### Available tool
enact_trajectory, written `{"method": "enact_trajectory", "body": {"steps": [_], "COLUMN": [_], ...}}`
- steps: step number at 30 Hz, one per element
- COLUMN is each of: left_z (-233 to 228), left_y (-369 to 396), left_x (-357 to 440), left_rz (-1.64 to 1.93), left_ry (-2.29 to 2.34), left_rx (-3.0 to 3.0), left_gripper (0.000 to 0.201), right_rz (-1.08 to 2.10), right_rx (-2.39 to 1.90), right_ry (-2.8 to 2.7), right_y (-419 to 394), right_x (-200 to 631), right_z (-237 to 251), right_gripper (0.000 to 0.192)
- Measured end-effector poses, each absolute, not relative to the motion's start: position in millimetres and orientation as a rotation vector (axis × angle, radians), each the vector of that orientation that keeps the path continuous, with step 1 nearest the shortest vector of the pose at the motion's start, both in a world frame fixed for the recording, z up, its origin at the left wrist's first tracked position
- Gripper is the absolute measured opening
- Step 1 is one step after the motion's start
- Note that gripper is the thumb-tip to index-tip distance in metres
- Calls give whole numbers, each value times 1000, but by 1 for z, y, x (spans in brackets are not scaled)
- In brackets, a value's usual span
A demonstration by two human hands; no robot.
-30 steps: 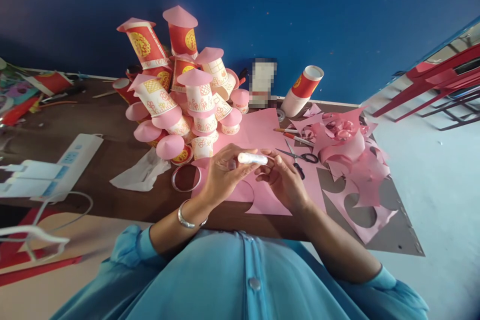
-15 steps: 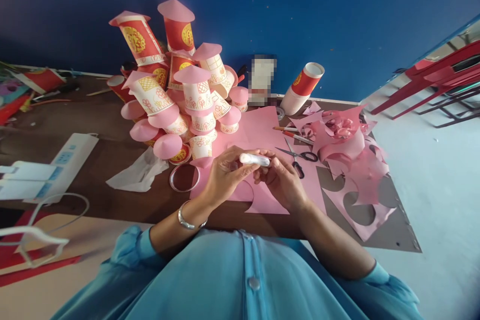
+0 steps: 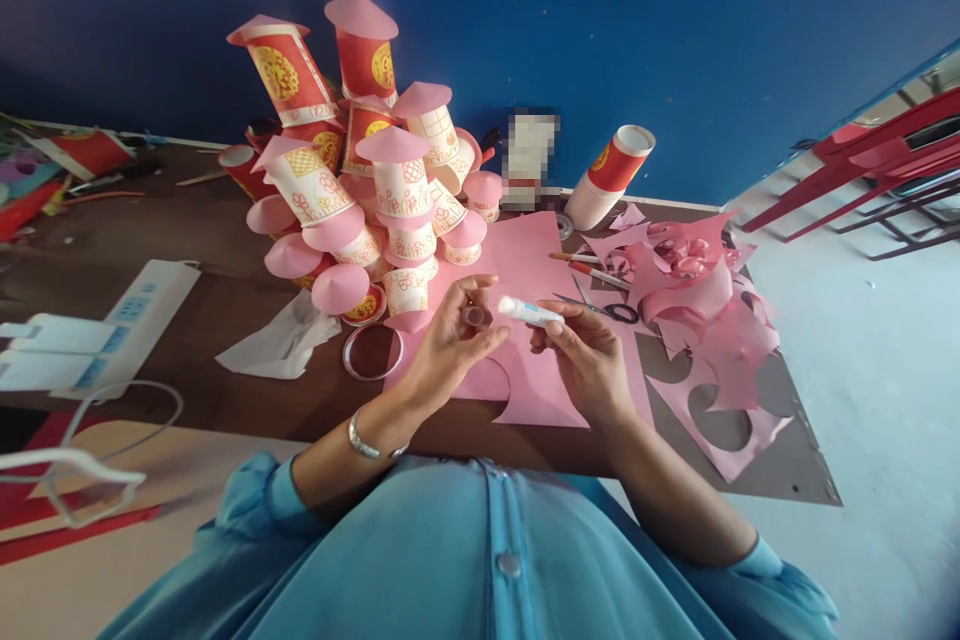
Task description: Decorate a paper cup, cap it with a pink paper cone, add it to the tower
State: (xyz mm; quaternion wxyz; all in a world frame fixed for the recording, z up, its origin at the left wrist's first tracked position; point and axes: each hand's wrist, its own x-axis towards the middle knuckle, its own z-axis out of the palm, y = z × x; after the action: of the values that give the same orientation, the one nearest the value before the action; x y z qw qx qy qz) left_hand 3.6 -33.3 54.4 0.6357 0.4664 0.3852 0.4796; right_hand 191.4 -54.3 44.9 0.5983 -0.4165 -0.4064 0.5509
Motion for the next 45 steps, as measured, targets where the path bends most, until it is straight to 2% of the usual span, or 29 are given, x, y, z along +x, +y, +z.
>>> {"method": "enact_trajectory", "body": {"steps": [5, 9, 13, 17, 22, 25, 27, 30, 35, 36, 41, 45], "left_z": [48, 50, 53, 55, 53, 51, 51, 50, 47, 45, 23, 4], "left_y": [-37, -40, -43, -48, -52, -51, -51, -53, -50, -48, -38, -43], "left_x": [-2, -2, -3, -3, 0, -1, -3, -3, 3, 3, -6, -14], "left_rz": [1024, 1041, 1023, 1010, 1058, 1084, 1055, 1004, 962, 959, 833, 563], "left_ry": [893, 930, 928, 958, 1025, 894, 761, 733, 790, 842, 1144, 1293], "left_rx": [1206, 1525, 1785, 1927, 2024, 1956, 1860, 1774, 1836, 1885, 2238, 2451], "left_gripper": [47, 54, 65, 73, 79, 80, 78, 75, 86, 86, 62, 65], "right_rz": [843, 429, 244, 198, 283, 238, 261, 445, 809, 783, 262, 111], "right_rx": [-1110, -1081, -1055, -1025, -1024, -1014, -1061, -1196, -1331, -1365, -1774, -1943], "right_ry": [-1466, -1807, -1928, -1954, -1869, -1852, -1821, -1703, -1544, -1573, -1629, -1790], "right_y": [-62, -65, -69, -74, -81, -85, -87, -90, -74, -65, -14, 1], "right_x": [200, 199, 198, 195, 183, 179, 177, 176, 202, 214, 292, 314], "right_z": [62, 71, 71, 69, 62, 59, 59, 59, 52, 49, 25, 11], "right_gripper": [16, 24, 29, 27, 27, 28, 22, 11, 16, 17, 11, 18]}}
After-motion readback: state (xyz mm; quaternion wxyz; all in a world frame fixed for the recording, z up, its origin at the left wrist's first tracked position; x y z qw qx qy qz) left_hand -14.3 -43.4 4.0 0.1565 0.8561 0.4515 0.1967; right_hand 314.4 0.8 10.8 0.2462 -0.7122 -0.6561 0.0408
